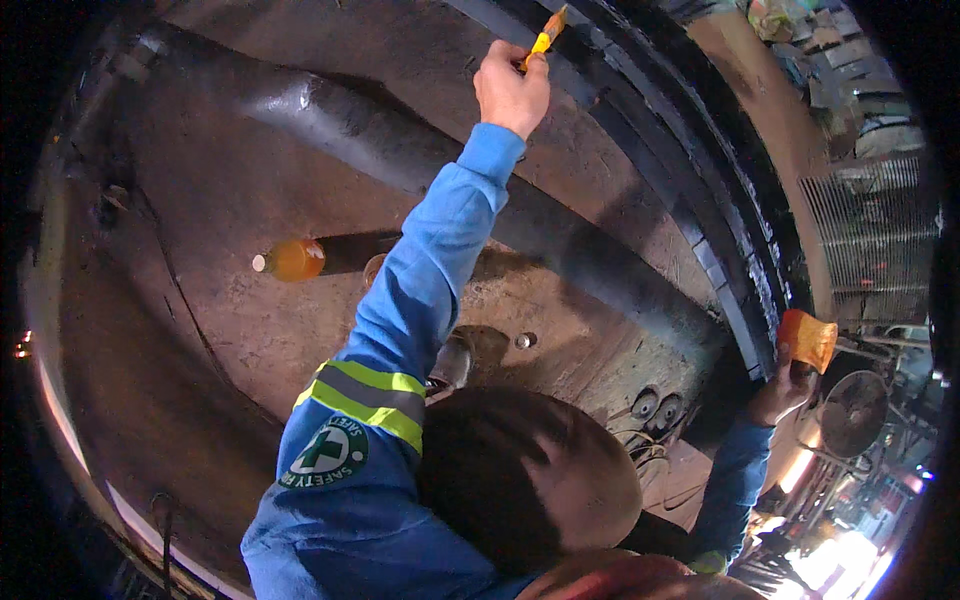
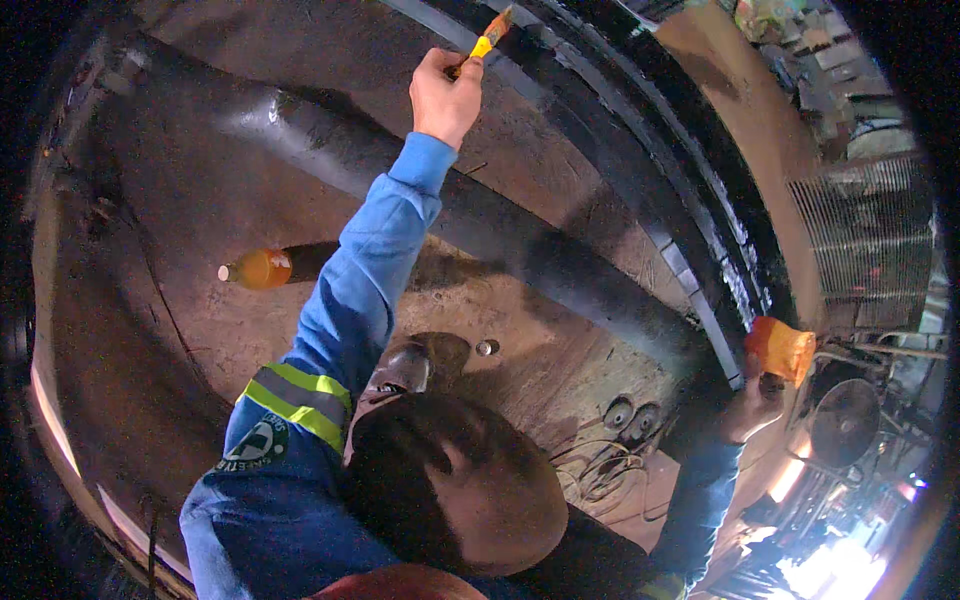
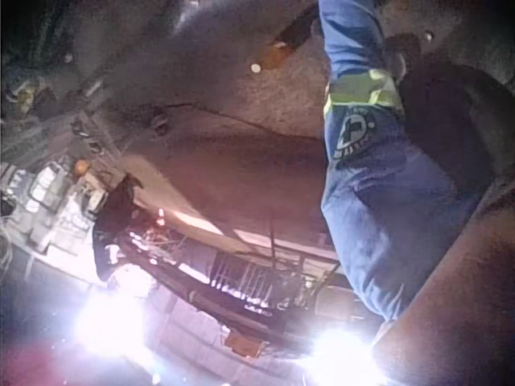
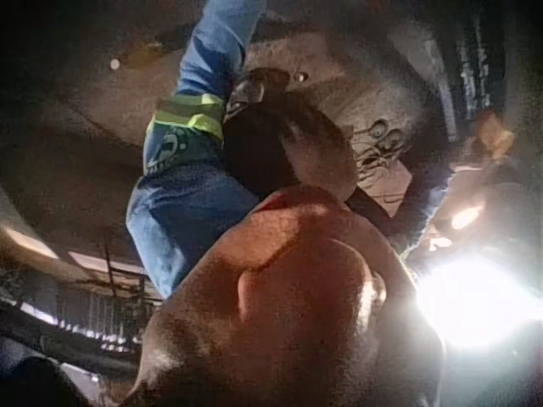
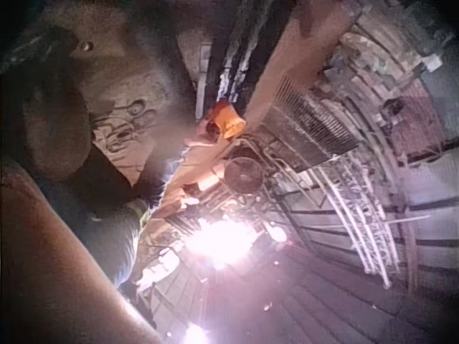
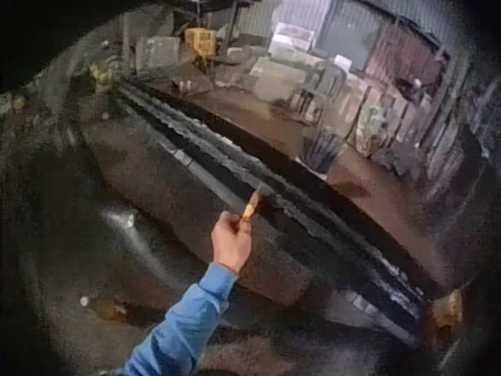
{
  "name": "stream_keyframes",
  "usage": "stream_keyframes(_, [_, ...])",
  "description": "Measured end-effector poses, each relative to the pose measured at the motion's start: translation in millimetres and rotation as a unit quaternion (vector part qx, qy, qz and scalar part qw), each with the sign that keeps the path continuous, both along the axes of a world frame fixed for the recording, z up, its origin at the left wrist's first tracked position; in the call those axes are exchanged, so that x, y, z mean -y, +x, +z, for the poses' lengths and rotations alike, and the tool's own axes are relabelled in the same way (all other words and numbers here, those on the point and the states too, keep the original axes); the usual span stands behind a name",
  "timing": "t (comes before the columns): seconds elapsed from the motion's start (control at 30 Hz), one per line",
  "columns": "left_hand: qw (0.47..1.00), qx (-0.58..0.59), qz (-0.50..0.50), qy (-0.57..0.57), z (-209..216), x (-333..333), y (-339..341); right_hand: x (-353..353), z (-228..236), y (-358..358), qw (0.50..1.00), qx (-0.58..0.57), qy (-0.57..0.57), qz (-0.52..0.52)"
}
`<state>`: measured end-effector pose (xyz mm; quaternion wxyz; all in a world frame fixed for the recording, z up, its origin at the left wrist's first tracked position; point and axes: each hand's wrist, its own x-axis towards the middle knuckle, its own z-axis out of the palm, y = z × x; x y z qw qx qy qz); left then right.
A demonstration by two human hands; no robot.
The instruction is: The person applies a liquid substance to a large curved metal structure using a paintbrush and a small cup. They periodically refill the cup from a bottle and continue painting the surface.
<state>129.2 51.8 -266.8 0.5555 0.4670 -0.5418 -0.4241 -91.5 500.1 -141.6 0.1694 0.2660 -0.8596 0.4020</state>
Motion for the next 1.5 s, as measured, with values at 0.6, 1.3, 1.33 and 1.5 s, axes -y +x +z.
stream_keyframes(0.6, [0.988, 0.118, -0.078, -0.062, 34, -38, 21, 27, 0, 24, 0.995, 0.063, -0.017, 0.075])
stream_keyframes(1.3, [0.453, 0.507, -0.584, -0.443, 249, -237, -120, 47, -82, -13, 0.946, 0.002, -0.030, 0.323])
stream_keyframes(1.33, [0.469, 0.529, -0.569, -0.419, 258, -234, -124, 47, -77, -15, 0.948, 0.004, -0.034, 0.317])
stream_keyframes(1.5, [0.491, 0.536, -0.561, -0.397, 261, -236, -127, 47, -75, -11, 0.948, -0.005, -0.034, 0.316])
